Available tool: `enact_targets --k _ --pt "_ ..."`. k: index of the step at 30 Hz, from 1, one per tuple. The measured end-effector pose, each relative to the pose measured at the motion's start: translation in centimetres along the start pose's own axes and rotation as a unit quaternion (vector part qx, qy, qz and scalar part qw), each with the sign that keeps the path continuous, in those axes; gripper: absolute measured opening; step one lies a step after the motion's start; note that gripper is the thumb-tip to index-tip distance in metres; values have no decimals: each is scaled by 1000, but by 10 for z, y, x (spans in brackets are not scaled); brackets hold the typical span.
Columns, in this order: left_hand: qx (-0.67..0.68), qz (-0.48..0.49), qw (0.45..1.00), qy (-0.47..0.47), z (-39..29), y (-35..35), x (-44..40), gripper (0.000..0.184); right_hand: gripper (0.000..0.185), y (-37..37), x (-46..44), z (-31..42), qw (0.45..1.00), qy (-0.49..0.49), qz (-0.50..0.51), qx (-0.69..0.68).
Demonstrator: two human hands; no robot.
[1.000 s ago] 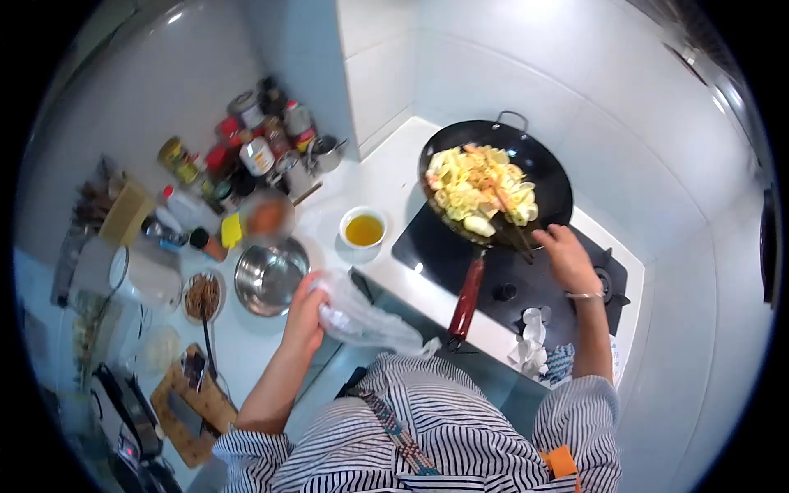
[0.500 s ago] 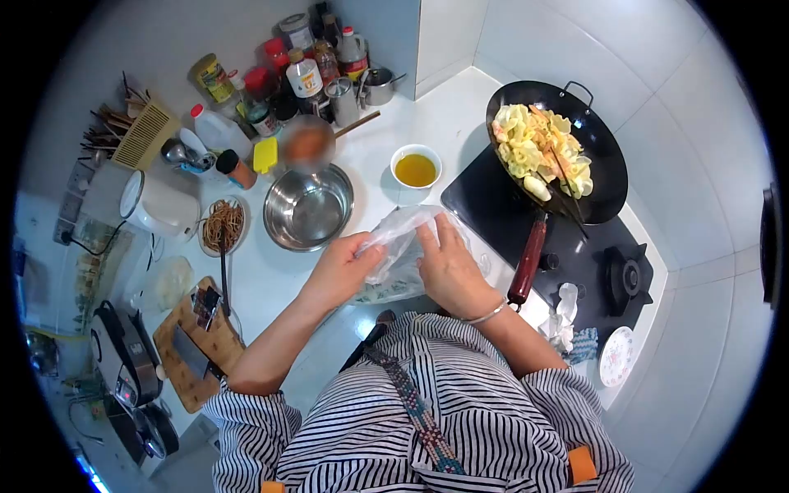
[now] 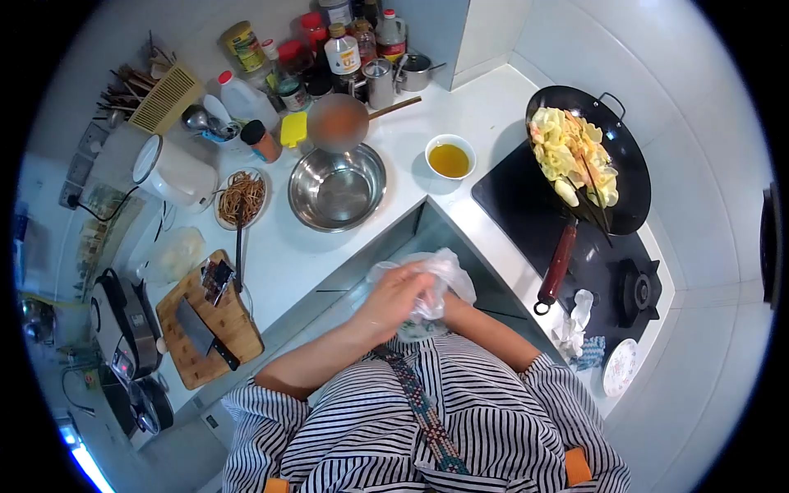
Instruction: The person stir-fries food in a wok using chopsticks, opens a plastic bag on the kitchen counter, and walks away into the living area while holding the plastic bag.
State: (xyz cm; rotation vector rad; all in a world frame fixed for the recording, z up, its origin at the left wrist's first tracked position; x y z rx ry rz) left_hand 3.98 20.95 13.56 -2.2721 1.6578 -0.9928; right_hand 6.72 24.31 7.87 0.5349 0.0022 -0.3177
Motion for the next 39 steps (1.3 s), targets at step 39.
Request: enact_targets --k 39 --pt "82 52 993 72 14 -16 -25 9 25 -14 10 -4 998 -47 27 23"
Point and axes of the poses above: each hand's wrist, its own x-axis away from the middle knuckle, its own y-axis out of the back of the hand, z = x × y, the point moved 7 cm from there along -x, towards the middle knuckle, and after that the axes turned 6 degrees about x, right-handed, at the moved point
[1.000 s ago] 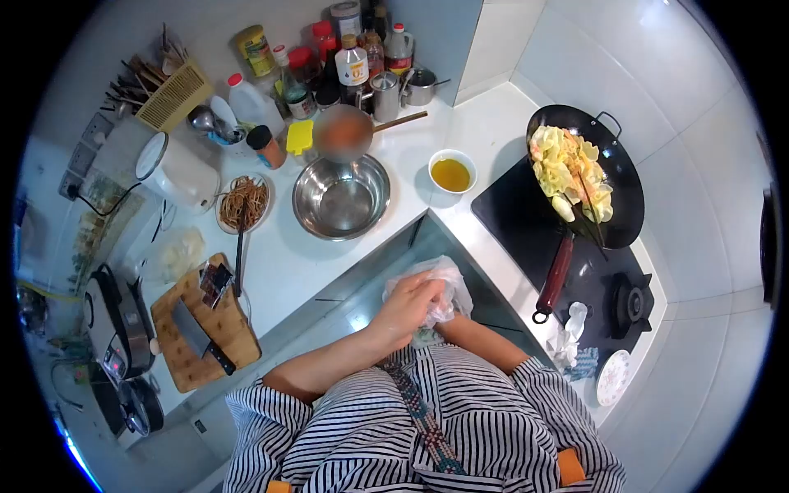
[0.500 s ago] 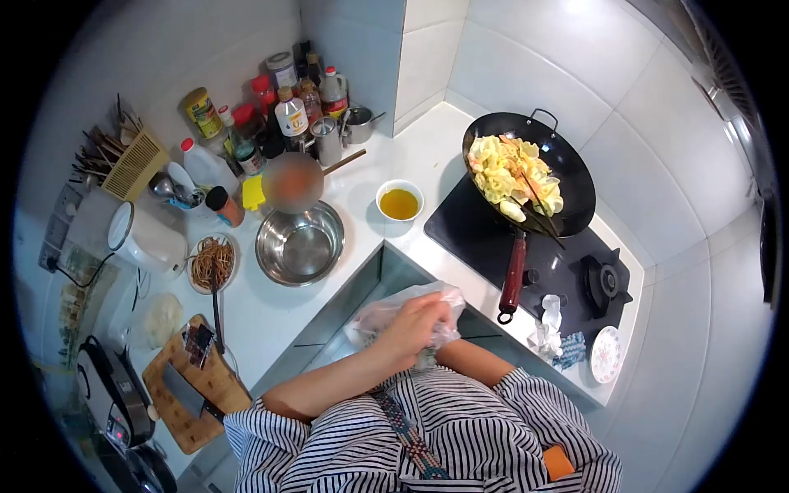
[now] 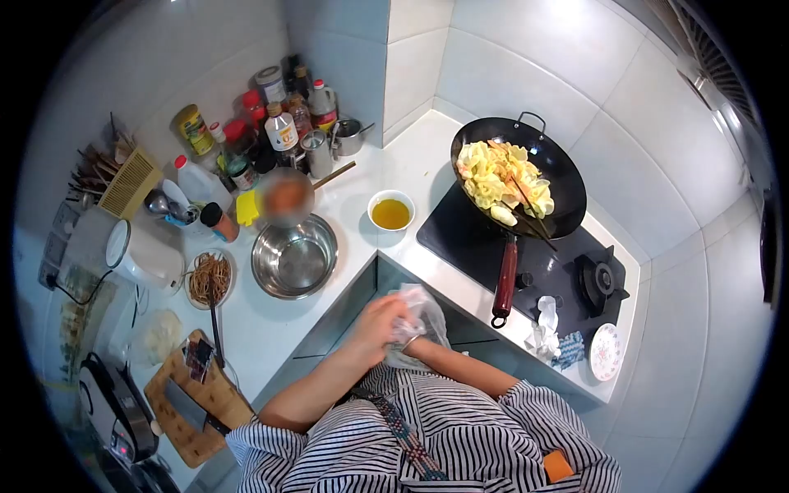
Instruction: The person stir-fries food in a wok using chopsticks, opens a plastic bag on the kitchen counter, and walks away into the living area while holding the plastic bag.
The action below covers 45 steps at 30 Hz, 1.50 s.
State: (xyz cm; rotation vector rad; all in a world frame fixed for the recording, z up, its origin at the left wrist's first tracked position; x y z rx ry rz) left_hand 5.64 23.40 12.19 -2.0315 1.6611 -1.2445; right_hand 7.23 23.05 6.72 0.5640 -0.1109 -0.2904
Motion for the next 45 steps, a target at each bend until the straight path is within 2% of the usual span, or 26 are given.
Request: enact_targets --k 3,5,6,8,10,11,13,16,17,18,21,23,25,27,29,30,32,34,35,37,38,39,41,43,44,45 --pt "-14 6 999 -28 -20 25 7 11 25 15 2 7 1000 -17 -5 7" --pt "31 -84 994 -64 -37 38 21 12 22 45 9 26 992 -117 35 -42" --pt "29 -78 995 -64 -41 41 24 12 14 54 16 22 986 -140 47 -71" --pt "25 -107 990 -85 -50 60 35 16 15 76 42 25 881 -226 94 -404" --pt "15 -118 988 -100 -58 84 52 16 12 133 58 44 867 -232 -36 -440" --pt "32 -151 979 -137 -66 93 65 16 18 156 65 40 850 -206 -26 -483" --pt "26 -202 957 -207 -90 101 97 19 19 216 76 42 891 -185 -118 -397" --pt "0 -323 907 -270 -115 152 150 9 12 306 92 16 879 -164 -230 -384" --pt "-14 -303 904 -303 -123 176 158 7 14 336 96 10 868 -170 -266 -382" --pt "23 -396 854 -337 -129 174 173 8 14 364 96 6 887 -134 -244 -369" --pt "-33 -336 872 -356 -147 184 182 13 14 431 94 -14 863 -97 -272 -415" --pt "-61 -364 864 -343 -148 213 179 19 11 458 86 -36 860 -91 -288 -412" --pt "-47 -486 799 -351 -145 258 176 25 8 464 72 -71 877 -205 -302 -313" --pt "-73 -499 785 -360 -147 286 163 28 7 479 63 -84 882 -198 -294 -309" --pt "-95 -512 770 -369 -163 306 158 32 5 497 53 -85 869 -112 -295 -380" --pt "-103 -514 748 -407 -176 300 161 33 6 497 50 -91 876 -162 -289 -351" --pt "-119 -517 723 -441 -194 292 159 35 5 506 40 -109 879 -154 -269 -362" --pt "-90 -522 645 -551 -213 232 155 36 5 521 37 -116 874 -132 -270 -382" --pt "-93 -525 641 -552 -213 242 153 36 5 525 37 -119 873 -131 -266 -387" --pt "-172 -517 729 -414 -217 242 122 34 5 537 46 -135 894 -201 -283 -283" --pt "-168 -532 759 -336 -209 245 113 33 5 547 51 -138 890 -153 -269 -335" --pt "-172 -533 757 -336 -207 237 109 33 5 555 61 -144 889 -152 -269 -339" --pt "-171 -552 789 -208 -190 236 97 32 6 569 82 -150 904 -189 -275 -267" --pt "-195 -582 772 -166 -188 245 100 33 7 570 100 -149 908 -187 -257 -275" --pt "-407 -548 680 -269 -213 264 103 31 7 568 106 -147 912 -185 -239 -277" --pt "-592 -477 544 -354 -223 256 101 29 7 567 111 -146 911 -186 -239 -280"
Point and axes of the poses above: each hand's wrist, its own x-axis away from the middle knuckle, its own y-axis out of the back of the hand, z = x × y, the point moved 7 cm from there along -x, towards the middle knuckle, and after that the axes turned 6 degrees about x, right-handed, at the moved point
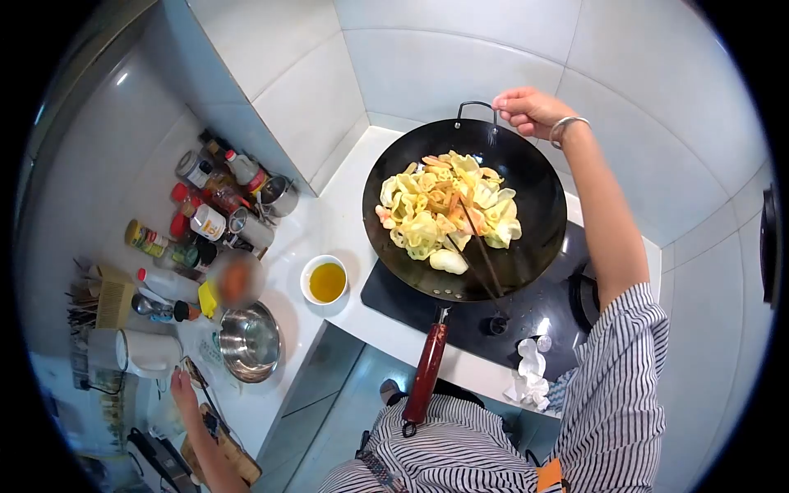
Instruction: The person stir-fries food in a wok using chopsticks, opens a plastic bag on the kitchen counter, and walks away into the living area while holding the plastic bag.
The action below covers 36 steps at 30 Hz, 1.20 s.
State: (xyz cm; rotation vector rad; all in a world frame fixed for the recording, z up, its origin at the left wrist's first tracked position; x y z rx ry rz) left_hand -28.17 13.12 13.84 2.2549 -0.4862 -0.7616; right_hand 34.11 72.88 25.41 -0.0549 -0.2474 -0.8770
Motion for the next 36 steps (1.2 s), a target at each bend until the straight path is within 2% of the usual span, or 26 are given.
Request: enact_targets --k 1,2,3,4,5,6,7,9,10,11,12,13,14,15,17,19,21,22,24,26,28,30,33,34,36 --pt "-3 1 1000 0 -22 -3 2 29 8 5 5 -6 995 -35 -36 87" --pt "74 41 996 22 -78 -17 4 28 9 10 9 -10 980 -69 -70 173" --pt "150 81 984 43 -139 -35 8 30 9 5 13 -12 974 -91 -54 199" --pt "165 123 979 16 -202 -56 16 29 9 9 14 -13 975 -92 -53 196" --pt "179 164 970 -9 -268 -78 31 29 9 5 12 -7 992 -40 -8 116" --pt "174 239 955 23 -329 -100 54 31 9 -1 12 -1 999 12 38 35" --pt "184 288 935 -100 -367 -129 75 31 8 1 9 -3 998 5 -2 64" --pt "198 440 842 -241 -470 -169 133 31 8 -15 5 -3 997 -1 26 76" --pt "169 441 798 -375 -494 -193 161 39 9 -21 5 -3 995 -5 48 88" --pt "159 455 767 -422 -521 -208 185 44 8 -24 4 4 997 34 68 32" --pt "94 468 740 -473 -538 -226 205 48 8 -28 6 7 997 33 66 33" --pt "43 462 714 -525 -548 -244 223 50 7 -29 8 10 996 14 27 80" --pt "44 461 713 -526 -551 -259 233 50 7 -25 11 11 992 -2 -13 125" --pt "21 441 702 -559 -558 -267 240 50 7 -28 12 10 994 0 37 100" --pt "2 391 682 -618 -565 -273 251 43 7 -17 17 16 997 27 45 62" --pt "0 385 675 -630 -575 -281 256 37 8 -19 23 21 997 52 58 26" --pt "-5 380 664 -644 -577 -286 258 32 9 -19 27 10 988 -13 13 151" --pt "-8 374 665 -647 -577 -288 257 27 9 -17 28 12 988 -11 12 151" --pt "-10 367 666 -649 -576 -291 256 22 9 -24 31 26 993 70 91 1" --pt "5 382 675 -631 -569 -290 253 16 8 -23 26 27 993 78 87 -17" --pt "24 379 683 -624 -569 -279 244 15 8 -27 20 23 996 42 41 68" --pt "46 376 690 -616 -571 -271 233 14 8 -32 16 26 995 54 54 60" --pt "112 329 755 -557 -569 -263 201 20 9 -33 14 28 994 63 68 56" --pt "134 314 754 -561 -569 -264 194 17 9 -34 14 28 994 65 68 59" --pt "126 290 759 -570 -571 -274 187 21 9 -34 11 25 995 65 59 50"
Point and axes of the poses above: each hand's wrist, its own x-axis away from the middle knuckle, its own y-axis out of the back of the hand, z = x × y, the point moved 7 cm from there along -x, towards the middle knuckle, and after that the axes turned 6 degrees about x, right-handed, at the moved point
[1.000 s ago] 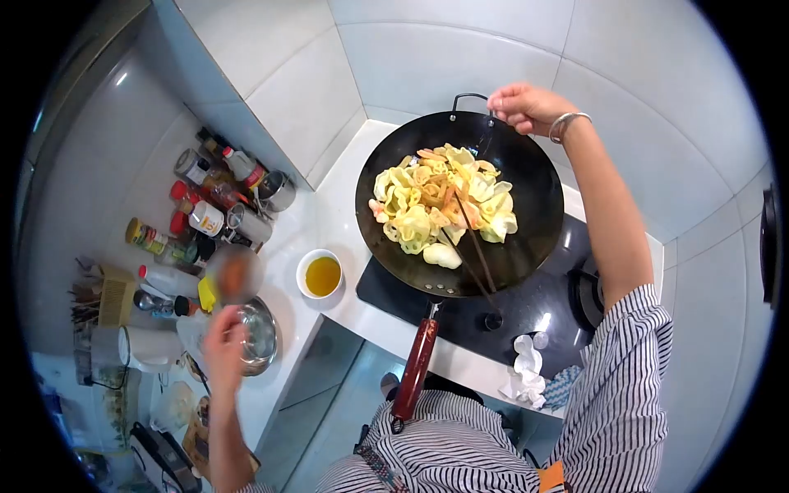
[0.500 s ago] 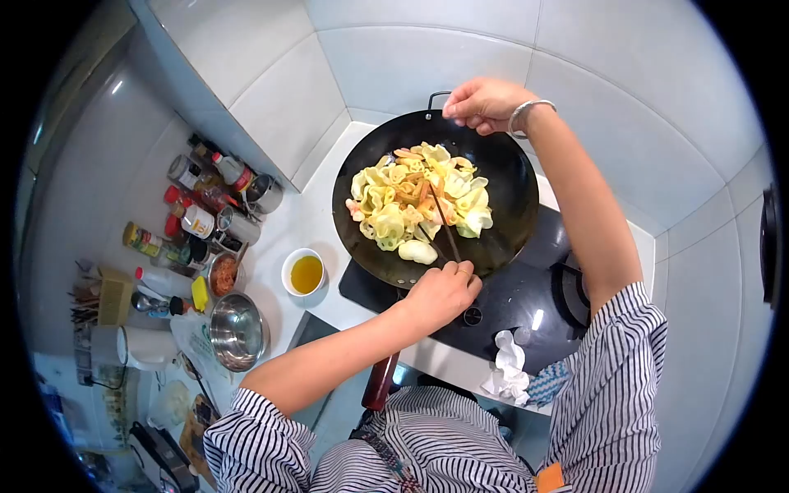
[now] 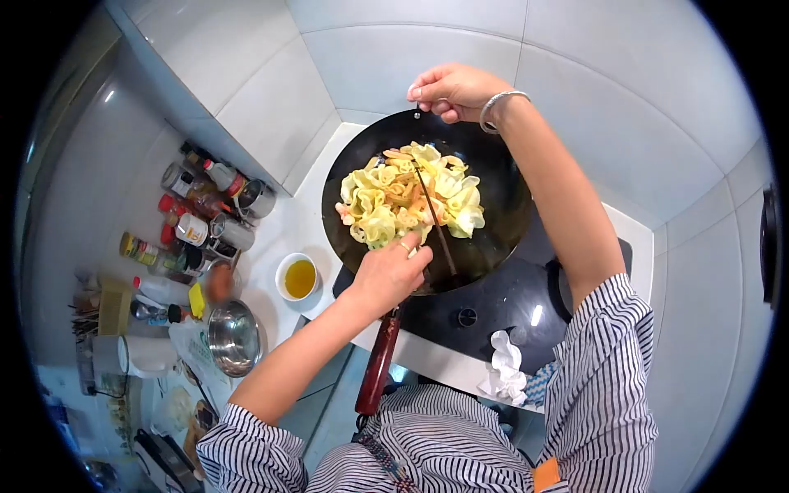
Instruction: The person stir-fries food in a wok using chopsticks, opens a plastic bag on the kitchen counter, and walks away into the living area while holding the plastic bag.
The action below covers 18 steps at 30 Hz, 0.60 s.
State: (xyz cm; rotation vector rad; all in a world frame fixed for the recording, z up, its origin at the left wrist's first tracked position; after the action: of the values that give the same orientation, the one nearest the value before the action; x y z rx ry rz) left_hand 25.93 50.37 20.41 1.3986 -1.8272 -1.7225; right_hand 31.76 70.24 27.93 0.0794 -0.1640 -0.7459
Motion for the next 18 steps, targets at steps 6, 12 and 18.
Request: enact_targets --k 6,12,18 --pt "-74 106 992 1 12 -60 -27 29 10 2 3 -8 1000 2 -9 0" --pt "-99 171 980 -30 28 -92 -29 14 11 12 20 -16 1000 9 -28 0" --pt "42 135 988 59 46 -43 -25 19 12 26 38 -20 998 47 -42 15"
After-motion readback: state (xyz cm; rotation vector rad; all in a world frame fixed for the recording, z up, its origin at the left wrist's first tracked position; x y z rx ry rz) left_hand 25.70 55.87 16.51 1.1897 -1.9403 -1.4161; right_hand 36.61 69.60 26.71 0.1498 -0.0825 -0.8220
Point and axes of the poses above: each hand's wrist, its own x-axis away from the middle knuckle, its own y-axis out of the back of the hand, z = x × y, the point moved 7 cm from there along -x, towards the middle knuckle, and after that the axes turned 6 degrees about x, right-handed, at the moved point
